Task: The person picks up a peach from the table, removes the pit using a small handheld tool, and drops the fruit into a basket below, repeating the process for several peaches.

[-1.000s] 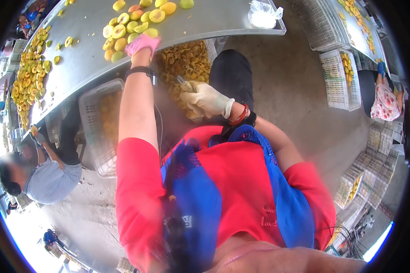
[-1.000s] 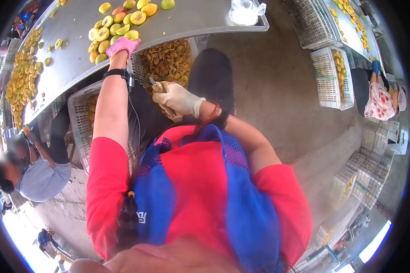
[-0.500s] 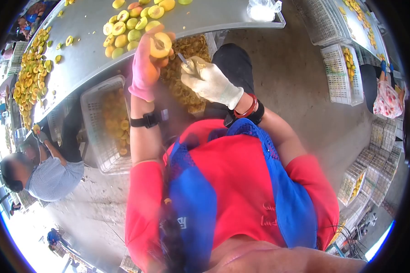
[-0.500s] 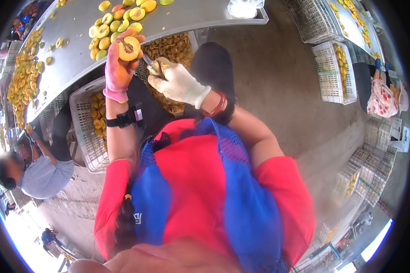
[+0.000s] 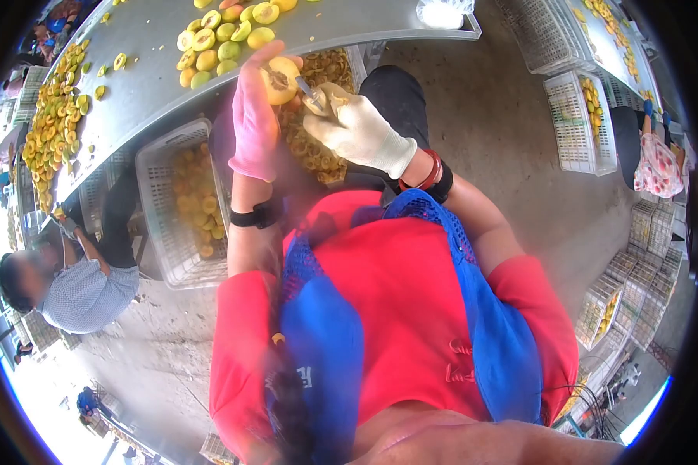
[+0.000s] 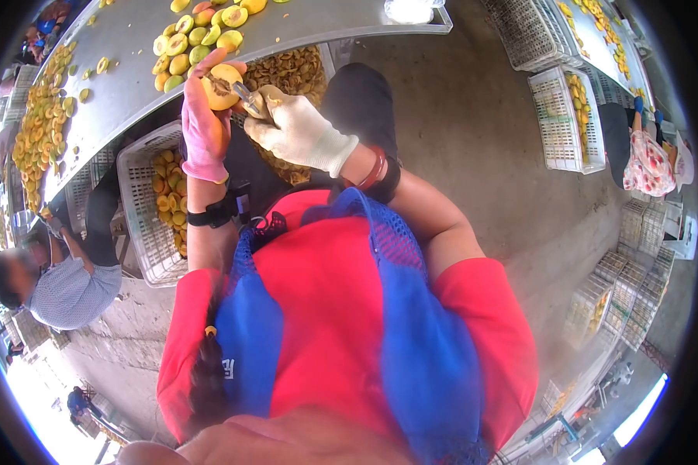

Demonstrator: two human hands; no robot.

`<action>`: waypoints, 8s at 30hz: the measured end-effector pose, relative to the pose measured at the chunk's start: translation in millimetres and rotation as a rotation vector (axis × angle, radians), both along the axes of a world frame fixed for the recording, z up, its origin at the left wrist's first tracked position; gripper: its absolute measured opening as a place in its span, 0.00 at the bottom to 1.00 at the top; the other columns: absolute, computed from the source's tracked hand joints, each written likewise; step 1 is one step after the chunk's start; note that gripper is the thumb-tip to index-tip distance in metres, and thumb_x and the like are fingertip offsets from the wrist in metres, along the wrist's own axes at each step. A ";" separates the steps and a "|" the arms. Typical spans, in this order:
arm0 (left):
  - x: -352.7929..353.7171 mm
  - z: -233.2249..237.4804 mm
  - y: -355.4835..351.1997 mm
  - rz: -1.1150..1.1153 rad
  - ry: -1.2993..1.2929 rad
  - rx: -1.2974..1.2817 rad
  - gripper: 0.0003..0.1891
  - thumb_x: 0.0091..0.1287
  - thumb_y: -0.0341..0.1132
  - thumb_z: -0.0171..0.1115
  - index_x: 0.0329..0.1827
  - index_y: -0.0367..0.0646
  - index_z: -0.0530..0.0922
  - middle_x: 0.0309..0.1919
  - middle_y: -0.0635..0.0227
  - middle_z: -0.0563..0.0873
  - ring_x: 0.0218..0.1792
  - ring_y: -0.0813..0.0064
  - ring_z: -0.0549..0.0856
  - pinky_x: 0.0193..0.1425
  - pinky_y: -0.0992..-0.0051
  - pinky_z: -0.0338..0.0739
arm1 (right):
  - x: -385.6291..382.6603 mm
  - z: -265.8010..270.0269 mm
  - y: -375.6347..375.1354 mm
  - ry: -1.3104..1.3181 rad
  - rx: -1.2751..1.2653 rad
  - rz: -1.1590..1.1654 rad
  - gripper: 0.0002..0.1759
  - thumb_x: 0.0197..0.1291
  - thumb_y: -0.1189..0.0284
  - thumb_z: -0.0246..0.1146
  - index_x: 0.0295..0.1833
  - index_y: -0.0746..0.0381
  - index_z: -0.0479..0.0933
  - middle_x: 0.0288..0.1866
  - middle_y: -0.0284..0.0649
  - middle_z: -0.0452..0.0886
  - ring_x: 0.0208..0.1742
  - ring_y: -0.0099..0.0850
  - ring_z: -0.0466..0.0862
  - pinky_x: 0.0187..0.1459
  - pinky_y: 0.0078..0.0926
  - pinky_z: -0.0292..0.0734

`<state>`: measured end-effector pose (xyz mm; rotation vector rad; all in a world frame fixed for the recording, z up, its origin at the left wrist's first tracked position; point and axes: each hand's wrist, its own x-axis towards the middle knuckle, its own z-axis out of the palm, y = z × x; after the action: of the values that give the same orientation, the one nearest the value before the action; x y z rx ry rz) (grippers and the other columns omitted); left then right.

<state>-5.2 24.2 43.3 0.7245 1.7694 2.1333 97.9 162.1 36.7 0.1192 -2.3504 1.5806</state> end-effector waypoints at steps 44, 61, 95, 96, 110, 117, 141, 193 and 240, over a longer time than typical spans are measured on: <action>23.9 14.1 20.2 0.025 -0.234 -0.017 0.41 0.77 0.68 0.38 0.43 0.33 0.83 0.35 0.55 0.88 0.35 0.65 0.87 0.44 0.68 0.82 | 6.8 -11.5 -6.1 -0.322 -0.507 0.245 0.03 0.70 0.71 0.58 0.46 0.56 0.72 0.24 0.29 0.72 0.14 0.20 0.70 0.14 0.21 0.60; 25.5 -14.1 14.3 0.104 0.180 0.053 0.41 0.80 0.63 0.32 0.31 0.33 0.81 0.30 0.56 0.87 0.30 0.67 0.84 0.40 0.72 0.78 | 7.3 27.1 6.5 -0.837 -0.623 0.488 0.04 0.70 0.68 0.58 0.41 0.53 0.69 0.24 0.26 0.66 0.16 0.17 0.64 0.14 0.21 0.57; -35.4 -49.0 -64.4 0.383 -0.319 0.265 0.38 0.74 0.68 0.47 0.38 0.35 0.82 0.32 0.54 0.88 0.34 0.59 0.89 0.38 0.65 0.85 | -16.5 -30.3 -27.3 -0.635 -0.520 0.558 0.09 0.68 0.70 0.60 0.51 0.56 0.71 0.24 0.27 0.71 0.20 0.17 0.70 0.22 0.20 0.67; -36.7 -41.2 -72.8 0.591 -0.029 0.015 0.38 0.76 0.67 0.46 0.38 0.33 0.83 0.32 0.55 0.88 0.33 0.62 0.88 0.41 0.65 0.86 | -14.5 -49.1 -32.4 -0.455 -0.447 0.493 0.11 0.68 0.70 0.61 0.53 0.57 0.72 0.26 0.29 0.73 0.23 0.18 0.73 0.25 0.20 0.69; -204.1 -73.0 -24.9 0.165 0.142 -1.695 0.40 0.62 0.71 0.59 0.65 0.48 0.81 0.64 0.57 0.83 0.66 0.55 0.80 0.71 0.57 0.69 | -33.6 -67.4 -8.1 -0.684 -0.270 0.050 0.16 0.67 0.63 0.61 0.49 0.65 0.72 0.27 0.41 0.78 0.19 0.30 0.78 0.20 0.31 0.73; -227.7 -103.7 -12.6 0.173 0.114 -1.593 0.36 0.60 0.66 0.64 0.56 0.42 0.84 0.45 0.60 0.90 0.51 0.62 0.88 0.58 0.63 0.76 | -23.0 -48.3 4.5 -0.742 -0.294 0.033 0.15 0.67 0.63 0.62 0.50 0.64 0.72 0.28 0.38 0.79 0.22 0.28 0.79 0.24 0.30 0.75; 12.4 -14.5 9.7 0.093 -0.056 0.097 0.36 0.78 0.65 0.40 0.60 0.36 0.74 0.47 0.59 0.87 0.46 0.74 0.83 0.54 0.74 0.77 | -11.9 -17.2 -12.5 0.036 0.010 -0.094 0.15 0.62 0.73 0.66 0.47 0.68 0.70 0.32 0.54 0.84 0.37 0.55 0.87 0.36 0.44 0.81; 9.4 -15.7 4.7 -0.133 -0.129 0.186 0.46 0.71 0.76 0.36 0.30 0.35 0.81 0.34 0.51 0.87 0.32 0.62 0.83 0.40 0.68 0.79 | 4.4 16.0 0.8 -0.772 -0.524 0.414 0.04 0.73 0.67 0.56 0.45 0.53 0.70 0.19 0.26 0.69 0.15 0.19 0.69 0.15 0.21 0.60; -208.7 -98.7 -11.4 0.191 -0.128 -0.578 0.34 0.70 0.58 0.62 0.67 0.39 0.75 0.51 0.63 0.85 0.48 0.75 0.84 0.45 0.76 0.80 | -35.8 -56.9 5.9 -0.713 -0.727 0.092 0.12 0.69 0.64 0.59 0.33 0.57 0.71 0.22 0.30 0.73 0.17 0.19 0.70 0.16 0.22 0.61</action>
<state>-213.9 12.9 -55.4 0.2712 2.2906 1.5810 62.1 168.0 -20.2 -0.5909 -2.0057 2.7506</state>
